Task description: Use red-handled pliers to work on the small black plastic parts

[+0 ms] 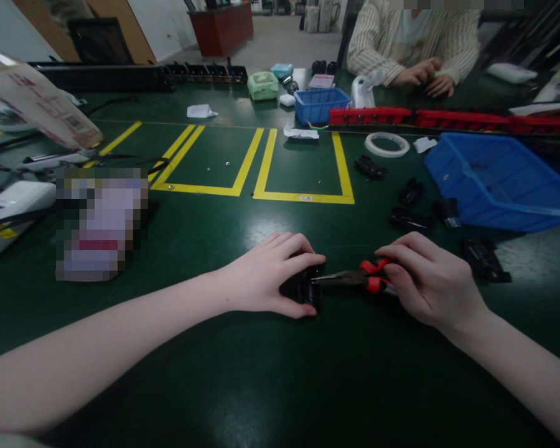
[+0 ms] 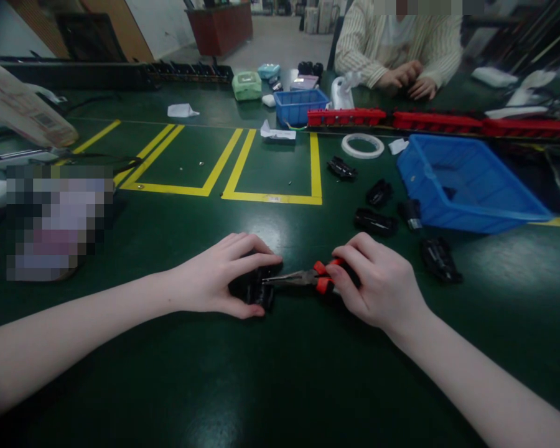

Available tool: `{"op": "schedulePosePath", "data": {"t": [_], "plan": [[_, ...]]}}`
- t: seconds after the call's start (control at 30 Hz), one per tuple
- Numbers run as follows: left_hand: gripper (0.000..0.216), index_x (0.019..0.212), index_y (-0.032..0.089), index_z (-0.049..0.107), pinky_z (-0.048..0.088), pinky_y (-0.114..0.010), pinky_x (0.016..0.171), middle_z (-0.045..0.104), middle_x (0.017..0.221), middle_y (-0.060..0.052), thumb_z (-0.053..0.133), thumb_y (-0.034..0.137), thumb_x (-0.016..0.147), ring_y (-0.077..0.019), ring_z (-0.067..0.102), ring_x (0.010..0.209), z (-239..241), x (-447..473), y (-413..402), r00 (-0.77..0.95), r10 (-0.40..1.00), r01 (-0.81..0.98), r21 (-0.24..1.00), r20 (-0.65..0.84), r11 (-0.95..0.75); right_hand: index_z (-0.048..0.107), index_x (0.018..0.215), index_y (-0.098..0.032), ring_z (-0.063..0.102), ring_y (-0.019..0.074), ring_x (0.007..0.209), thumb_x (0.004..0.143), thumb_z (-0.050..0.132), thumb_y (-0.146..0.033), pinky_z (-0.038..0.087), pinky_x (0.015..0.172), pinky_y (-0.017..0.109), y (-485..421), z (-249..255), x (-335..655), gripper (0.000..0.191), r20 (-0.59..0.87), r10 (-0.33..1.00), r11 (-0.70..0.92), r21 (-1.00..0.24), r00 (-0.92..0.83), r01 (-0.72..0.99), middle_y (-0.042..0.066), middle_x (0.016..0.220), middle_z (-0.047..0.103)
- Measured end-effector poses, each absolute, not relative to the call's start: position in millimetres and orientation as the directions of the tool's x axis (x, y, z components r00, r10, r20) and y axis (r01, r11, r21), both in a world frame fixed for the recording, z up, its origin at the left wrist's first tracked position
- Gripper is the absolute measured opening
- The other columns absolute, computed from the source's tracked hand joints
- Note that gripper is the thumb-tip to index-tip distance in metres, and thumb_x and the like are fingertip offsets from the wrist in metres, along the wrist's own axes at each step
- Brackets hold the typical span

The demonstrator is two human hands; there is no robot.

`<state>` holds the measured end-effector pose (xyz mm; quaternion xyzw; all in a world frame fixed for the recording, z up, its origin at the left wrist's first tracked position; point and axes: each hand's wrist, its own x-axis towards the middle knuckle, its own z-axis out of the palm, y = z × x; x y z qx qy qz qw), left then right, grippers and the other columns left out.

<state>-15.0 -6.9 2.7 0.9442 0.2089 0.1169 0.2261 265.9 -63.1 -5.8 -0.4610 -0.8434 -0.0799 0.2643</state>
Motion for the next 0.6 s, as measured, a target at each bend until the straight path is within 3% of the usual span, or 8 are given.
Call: {"op": "schedulePosePath", "data": {"t": [0.43,0.6], "plan": [[0.058,0.127,0.012,0.060,0.049,-0.041,0.091,0.057,0.118,-0.014,0.073,0.048,0.084,-0.0287,0.054,0.108,5,-13,-7,0.895,0.425,0.317,0.480,0.132,-0.818,0.064,0.093,-0.014,0.060,0.0148,0.065,0.095,0.048,-0.027,0.047,0.053,0.027,-58,-6,278,0.021,0.503,0.691,0.615,-0.030,-0.519,0.788,0.007,0.082,0.062],[0.069,0.120,0.012,0.061,0.046,-0.040,0.087,0.057,0.113,-0.013,0.069,0.067,0.080,-0.0283,0.055,0.102,1,-14,-7,0.882,0.442,0.352,0.393,0.164,-0.849,0.063,0.102,-0.013,0.061,0.0182,0.069,0.096,0.048,-0.037,0.048,0.055,0.030,-60,-11,279,0.029,0.499,0.662,0.629,0.035,-0.559,0.776,0.010,0.088,0.063]]}}
